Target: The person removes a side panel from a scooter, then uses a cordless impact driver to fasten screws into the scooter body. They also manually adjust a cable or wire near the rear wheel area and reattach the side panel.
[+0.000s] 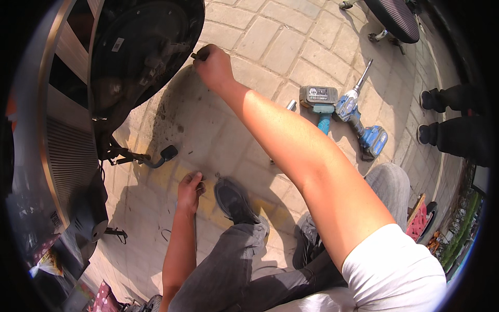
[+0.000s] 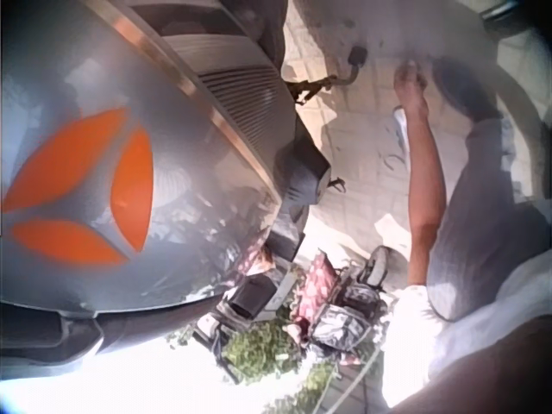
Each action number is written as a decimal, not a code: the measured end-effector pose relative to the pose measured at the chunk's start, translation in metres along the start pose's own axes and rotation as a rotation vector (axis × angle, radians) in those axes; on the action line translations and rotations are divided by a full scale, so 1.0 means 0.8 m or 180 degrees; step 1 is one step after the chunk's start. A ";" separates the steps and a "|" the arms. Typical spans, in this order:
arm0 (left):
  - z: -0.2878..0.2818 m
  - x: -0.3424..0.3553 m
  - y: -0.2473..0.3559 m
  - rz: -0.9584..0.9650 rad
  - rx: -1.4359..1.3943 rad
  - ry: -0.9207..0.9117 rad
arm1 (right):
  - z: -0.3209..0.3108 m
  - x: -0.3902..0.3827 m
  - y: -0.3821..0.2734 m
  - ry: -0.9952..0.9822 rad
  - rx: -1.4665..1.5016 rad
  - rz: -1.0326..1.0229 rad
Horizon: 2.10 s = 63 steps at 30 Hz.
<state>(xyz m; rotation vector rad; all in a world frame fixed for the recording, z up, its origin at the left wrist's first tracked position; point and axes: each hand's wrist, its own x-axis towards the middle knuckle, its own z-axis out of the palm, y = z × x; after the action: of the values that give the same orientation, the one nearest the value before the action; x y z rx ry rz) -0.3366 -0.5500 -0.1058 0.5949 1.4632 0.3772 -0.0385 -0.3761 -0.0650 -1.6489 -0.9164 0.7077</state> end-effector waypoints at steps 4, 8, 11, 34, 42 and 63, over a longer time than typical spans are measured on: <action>-0.005 0.001 -0.001 -0.0004 0.0118 0.0069 | 0.012 0.015 -0.004 0.0242 -0.0425 -0.0327; -0.017 0.003 -0.009 -0.0053 0.0108 0.0079 | 0.020 0.015 -0.009 0.0370 -0.0200 -0.0468; -0.019 0.004 -0.008 -0.0059 0.0170 0.0086 | 0.021 0.018 -0.008 0.0465 -0.0179 -0.0529; -0.025 0.012 0.001 -0.0155 0.0376 0.0050 | 0.021 0.023 -0.010 0.0091 0.0517 0.0098; -0.025 0.017 0.007 -0.0133 0.0305 -0.0036 | 0.026 0.022 -0.006 0.0144 0.0755 0.0245; -0.026 0.017 0.011 -0.0182 0.0449 -0.0111 | 0.015 0.030 -0.010 -0.0028 0.0856 0.0369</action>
<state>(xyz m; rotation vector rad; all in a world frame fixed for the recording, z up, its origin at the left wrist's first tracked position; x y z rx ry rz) -0.3550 -0.5317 -0.1117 0.6676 1.4780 0.2190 -0.0376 -0.3482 -0.0601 -1.4679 -0.7018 0.8782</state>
